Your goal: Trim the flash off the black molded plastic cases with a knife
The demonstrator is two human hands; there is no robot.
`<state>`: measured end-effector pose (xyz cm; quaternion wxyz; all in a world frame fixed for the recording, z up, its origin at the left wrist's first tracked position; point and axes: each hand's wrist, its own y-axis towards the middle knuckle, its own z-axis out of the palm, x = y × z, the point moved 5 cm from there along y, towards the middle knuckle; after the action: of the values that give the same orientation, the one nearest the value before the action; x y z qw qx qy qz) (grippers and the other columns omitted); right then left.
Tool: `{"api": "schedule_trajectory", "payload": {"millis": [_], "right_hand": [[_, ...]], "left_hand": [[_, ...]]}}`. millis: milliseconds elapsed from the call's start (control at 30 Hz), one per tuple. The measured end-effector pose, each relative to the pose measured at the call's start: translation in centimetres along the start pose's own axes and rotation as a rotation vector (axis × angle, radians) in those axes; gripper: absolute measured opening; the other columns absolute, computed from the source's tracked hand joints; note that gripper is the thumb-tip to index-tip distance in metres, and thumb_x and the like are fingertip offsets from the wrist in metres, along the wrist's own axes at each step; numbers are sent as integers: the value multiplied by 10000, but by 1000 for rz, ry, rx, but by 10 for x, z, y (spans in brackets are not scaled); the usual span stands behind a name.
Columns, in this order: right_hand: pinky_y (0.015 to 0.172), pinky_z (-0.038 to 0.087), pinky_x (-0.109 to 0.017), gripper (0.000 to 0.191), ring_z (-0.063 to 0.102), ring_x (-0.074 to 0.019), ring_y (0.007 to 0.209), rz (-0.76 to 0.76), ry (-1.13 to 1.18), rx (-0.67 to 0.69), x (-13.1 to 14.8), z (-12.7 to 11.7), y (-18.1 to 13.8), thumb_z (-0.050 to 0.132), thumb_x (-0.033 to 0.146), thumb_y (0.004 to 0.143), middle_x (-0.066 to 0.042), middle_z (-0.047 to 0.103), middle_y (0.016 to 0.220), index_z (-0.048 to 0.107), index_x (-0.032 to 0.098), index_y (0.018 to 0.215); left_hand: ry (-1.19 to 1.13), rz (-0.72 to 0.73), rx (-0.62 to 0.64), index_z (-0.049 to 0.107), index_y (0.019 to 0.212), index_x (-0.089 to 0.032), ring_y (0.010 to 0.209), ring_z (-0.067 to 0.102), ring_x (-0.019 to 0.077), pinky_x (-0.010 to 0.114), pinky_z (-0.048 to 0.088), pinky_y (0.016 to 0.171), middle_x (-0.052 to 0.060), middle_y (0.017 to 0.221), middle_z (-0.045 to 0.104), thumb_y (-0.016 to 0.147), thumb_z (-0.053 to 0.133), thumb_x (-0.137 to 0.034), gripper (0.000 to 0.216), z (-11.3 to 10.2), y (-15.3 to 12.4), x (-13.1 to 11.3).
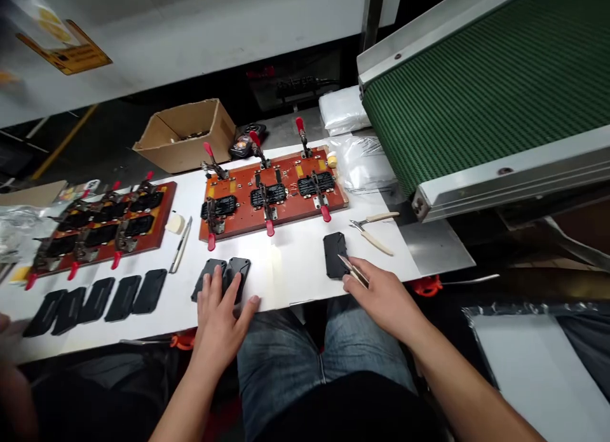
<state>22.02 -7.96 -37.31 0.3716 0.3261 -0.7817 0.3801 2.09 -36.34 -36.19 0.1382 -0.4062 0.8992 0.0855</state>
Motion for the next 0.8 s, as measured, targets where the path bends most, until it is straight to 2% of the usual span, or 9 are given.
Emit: {"api": "schedule_trajectory", "payload": {"millis": [67,133,200,267,367,433,500,600,800], "right_hand": [[994,526,-453,427,692,-319,1123,-5,-11,-38,-4,-2,-5,568,455,1042,-65,749,1180,638,217,1390],[1004,520,-459,363,678,-315,1126,-11,-11,-42,-7,-2,-11,508,468,1080,-76,728,1227,682,221,1281],[914,549,-420,363,690,-280,991,-10,30,-21,-10,-1,-17,475,483,1103,-66,725,1197,676,237,1278],[842,556,-384,393,679,-250,891,-27,83,25,-6,2,-23,477,492,1117,-51,726,1130,629,256,1392],[997,508,-406,447,672,-255,1052,-112,108,122,14,6,-35,445,476,1153,-50,722,1126,554,260,1528],[1078,458,-412,428,636,-252,1178,-204,76,189,32,11,-44,427,435,1172,-57,705,1220,556,269,1544],[1033,474,-381,388,632,-232,1164,-328,19,231,52,15,-54,448,354,1171,-49,694,1258,582,282,1528],[918,491,-337,352,641,-196,1043,-522,-17,269,77,21,-67,508,220,1142,-21,708,1203,624,275,1470],[846,478,-354,362,640,-193,967,-670,-61,313,97,32,-75,549,118,1108,-28,705,1165,611,228,1447]], "left_hand": [[-17,43,20,615,1440,-205,1607,142,517,784,250,1202,198,1731,271,999,643,-395,481,5,6,-8],[-37,65,48,674,1369,-235,1550,310,488,733,319,1195,169,1644,429,989,652,-381,407,7,12,-18],[-54,53,88,669,1375,-247,1387,507,451,683,422,1131,170,1501,554,976,657,-349,412,6,19,-25],[-83,28,142,564,1490,-235,1262,592,411,633,489,1073,174,1388,600,948,669,-300,555,2,23,-30],[-162,27,236,341,1620,-257,1261,616,322,513,538,1081,130,1357,600,911,679,-249,785,-9,18,-42],[-310,28,304,326,1611,-350,1325,587,248,435,518,1138,71,1437,552,913,650,-200,785,-17,8,-54],[-539,-7,366,396,1551,-438,1391,535,198,376,482,1184,7,1499,499,915,616,-142,735,-23,-6,-65],[-822,-108,433,478,1466,-481,1372,545,163,299,494,1161,-33,1496,494,921,611,-104,676,-27,-25,-76],[-935,-80,453,511,1437,-490,1407,504,135,221,456,1177,-54,1505,456,887,614,-18,732,-29,-38,-85]]}}
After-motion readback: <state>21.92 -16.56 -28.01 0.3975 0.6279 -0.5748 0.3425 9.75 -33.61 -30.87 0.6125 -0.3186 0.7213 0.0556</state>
